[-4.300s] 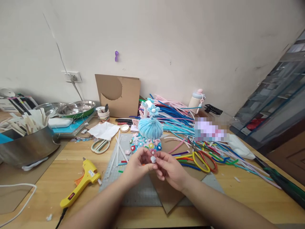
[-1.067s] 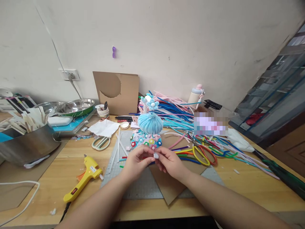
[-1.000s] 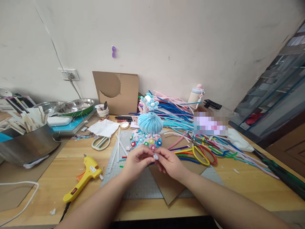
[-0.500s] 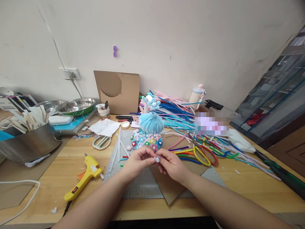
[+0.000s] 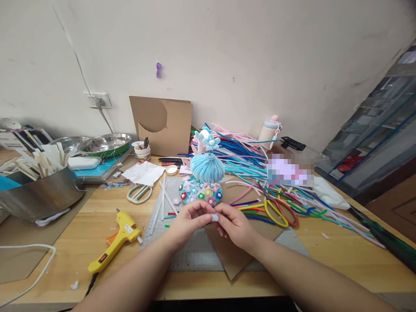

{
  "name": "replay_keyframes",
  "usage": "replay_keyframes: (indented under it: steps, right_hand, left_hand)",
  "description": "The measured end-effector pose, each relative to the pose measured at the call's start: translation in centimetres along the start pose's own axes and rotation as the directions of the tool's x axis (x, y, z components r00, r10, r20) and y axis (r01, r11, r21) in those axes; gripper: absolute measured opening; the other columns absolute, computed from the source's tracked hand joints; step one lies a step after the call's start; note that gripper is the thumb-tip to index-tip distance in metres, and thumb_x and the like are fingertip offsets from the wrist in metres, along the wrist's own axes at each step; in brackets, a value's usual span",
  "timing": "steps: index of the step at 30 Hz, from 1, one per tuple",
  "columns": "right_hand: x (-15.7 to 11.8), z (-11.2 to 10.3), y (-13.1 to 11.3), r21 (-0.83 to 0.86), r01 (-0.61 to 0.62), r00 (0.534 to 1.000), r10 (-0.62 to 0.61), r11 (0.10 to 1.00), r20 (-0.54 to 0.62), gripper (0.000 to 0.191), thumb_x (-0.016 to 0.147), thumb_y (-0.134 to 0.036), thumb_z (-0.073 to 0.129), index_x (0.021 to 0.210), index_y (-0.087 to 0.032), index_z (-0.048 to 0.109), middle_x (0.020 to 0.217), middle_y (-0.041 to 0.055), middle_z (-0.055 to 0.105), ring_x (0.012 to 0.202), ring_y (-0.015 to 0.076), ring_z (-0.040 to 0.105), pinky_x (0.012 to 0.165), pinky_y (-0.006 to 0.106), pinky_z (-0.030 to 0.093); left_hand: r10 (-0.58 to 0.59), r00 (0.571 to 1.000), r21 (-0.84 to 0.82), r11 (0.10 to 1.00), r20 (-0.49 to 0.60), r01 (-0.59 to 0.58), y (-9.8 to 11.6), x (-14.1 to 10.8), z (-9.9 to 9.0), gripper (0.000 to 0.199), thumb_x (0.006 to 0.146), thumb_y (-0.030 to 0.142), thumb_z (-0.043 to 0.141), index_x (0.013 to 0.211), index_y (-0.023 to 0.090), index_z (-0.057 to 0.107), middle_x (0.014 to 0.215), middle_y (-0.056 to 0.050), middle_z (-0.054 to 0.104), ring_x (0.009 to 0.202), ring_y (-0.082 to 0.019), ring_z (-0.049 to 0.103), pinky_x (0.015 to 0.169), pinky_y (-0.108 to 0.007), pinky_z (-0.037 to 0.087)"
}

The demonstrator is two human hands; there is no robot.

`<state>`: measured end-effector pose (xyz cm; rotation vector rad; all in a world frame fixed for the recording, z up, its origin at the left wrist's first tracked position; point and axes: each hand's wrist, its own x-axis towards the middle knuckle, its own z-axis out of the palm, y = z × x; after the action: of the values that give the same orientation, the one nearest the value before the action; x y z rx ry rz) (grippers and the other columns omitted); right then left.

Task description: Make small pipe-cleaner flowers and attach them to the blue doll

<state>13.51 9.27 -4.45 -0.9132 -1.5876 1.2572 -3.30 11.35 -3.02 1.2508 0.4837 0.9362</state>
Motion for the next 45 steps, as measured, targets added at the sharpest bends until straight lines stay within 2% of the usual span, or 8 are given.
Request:
replay_keyframes:
  steps: [4, 7, 10, 21, 25, 29, 35, 45]
  right_hand:
    - [0.1, 0.0, -0.2, 0.019, -0.035, 0.999, 0.035, 0.999, -0.029, 0.027, 0.088, -0.042, 0.048, 0.077, -0.019, 0.051, 0.056, -0.0061, 0.044, 0.042, 0.0061, 0.042, 0.039, 0.018, 0.032]
    - [0.3, 0.2, 0.0, 0.172, -0.147, 0.989, 0.141, 0.974, 0.047, 0.028, 0.084, -0.045, 0.053, 0.076, -0.018, 0.05, 0.056, -0.0065, 0.047, 0.038, 0.0056, 0.044, 0.034, 0.016, 0.031]
    - [0.6, 0.3, 0.1, 0.321, -0.265, 0.964, 0.244, 0.909, 0.104, 0.028, 0.079, -0.044, 0.058, 0.074, -0.018, 0.049, 0.056, -0.0059, 0.053, 0.034, 0.0049, 0.045, 0.031, 0.015, 0.03]
    - [0.9, 0.4, 0.4, 0.463, -0.324, 0.946, 0.29, 0.825, 0.146, 0.026, 0.078, -0.039, 0.063, 0.075, -0.016, 0.051, 0.053, -0.0053, 0.055, 0.032, 0.0042, 0.045, 0.029, 0.013, 0.029]
    - [0.8, 0.5, 0.6, 0.363, -0.26, 0.965, 0.249, 0.895, 0.077, 0.027, 0.08, -0.043, 0.06, 0.078, -0.018, 0.051, 0.057, -0.0056, 0.054, 0.034, 0.0046, 0.044, 0.03, 0.014, 0.028]
    - [0.5, 0.6, 0.8, 0.124, -0.12, 0.992, 0.123, 0.985, -0.022, 0.029, 0.085, -0.046, 0.053, 0.077, -0.018, 0.052, 0.06, -0.005, 0.051, 0.039, 0.005, 0.043, 0.036, 0.016, 0.034]
    - [0.3, 0.3, 0.7, 0.098, -0.058, 0.997, 0.063, 0.994, -0.054, 0.028, 0.088, -0.046, 0.047, 0.08, -0.019, 0.052, 0.062, -0.0042, 0.05, 0.041, 0.0067, 0.043, 0.038, 0.018, 0.035]
    - [0.1, 0.4, 0.8, -0.167, -0.02, 0.999, 0.014, 0.986, -0.038, 0.025, 0.091, -0.039, 0.046, 0.077, -0.019, 0.053, 0.056, -0.004, 0.045, 0.047, 0.009, 0.044, 0.045, 0.021, 0.035]
  left_hand:
    - [0.134, 0.991, 0.24, 0.963, -0.018, -0.126, 0.1, -0.1, 0.4, 0.02, 0.074, 0.028, 0.071, 0.083, 0.016, 0.057, 0.082, -0.004, 0.058, 0.078, -0.016, 0.058, 0.074, -0.03, 0.047]
    - [0.281, 0.96, 0.575, 0.784, 0.009, -0.235, 0.4, -0.4, 0.4, 0.009, 0.08, 0.024, 0.063, 0.08, 0.016, 0.058, 0.081, -0.004, 0.059, 0.08, -0.015, 0.055, 0.075, -0.029, 0.046]
    - [0.308, 0.95, 0.686, 0.681, 0.046, -0.255, 0.5, -0.6, 0.3, 0.007, 0.083, 0.023, 0.058, 0.079, 0.017, 0.056, 0.079, -0.004, 0.059, 0.077, -0.015, 0.055, 0.073, -0.028, 0.045]
    - [0.277, 0.955, 0.69, 0.671, 0.105, -0.271, 1.2, -0.4, 0.5, 0.009, 0.082, 0.015, 0.052, 0.073, 0.017, 0.052, 0.078, -0.003, 0.055, 0.078, -0.016, 0.052, 0.073, -0.028, 0.042]
    - [0.206, 0.979, 0.604, 0.78, 0.001, -0.165, 0.8, -0.2, 0.1, 0.012, 0.085, 0.02, 0.048, 0.075, 0.017, 0.055, 0.079, -0.004, 0.055, 0.079, -0.016, 0.052, 0.076, -0.029, 0.041]
    - [0.081, 0.995, 0.365, 0.929, -0.065, -0.052, 0.4, 0.1, -0.1, 0.017, 0.082, 0.031, 0.056, 0.075, 0.016, 0.054, 0.077, -0.002, 0.052, 0.077, -0.015, 0.052, 0.074, -0.028, 0.042]
    - [0.011, 0.995, 0.13, 0.991, -0.096, 0.002, 0.2, 0.5, 0.1, 0.027, 0.075, 0.04, 0.066, 0.079, 0.016, 0.055, 0.078, -0.001, 0.054, 0.073, -0.013, 0.053, 0.072, -0.026, 0.043]
    - [0.029, 0.984, 0.44, 0.896, -0.177, 0.053, -1.5, 0.3, 0.2, 0.024, 0.088, 0.04, 0.044, 0.08, 0.019, 0.048, 0.065, 0.004, 0.046, 0.056, -0.011, 0.044, 0.055, -0.023, 0.037]
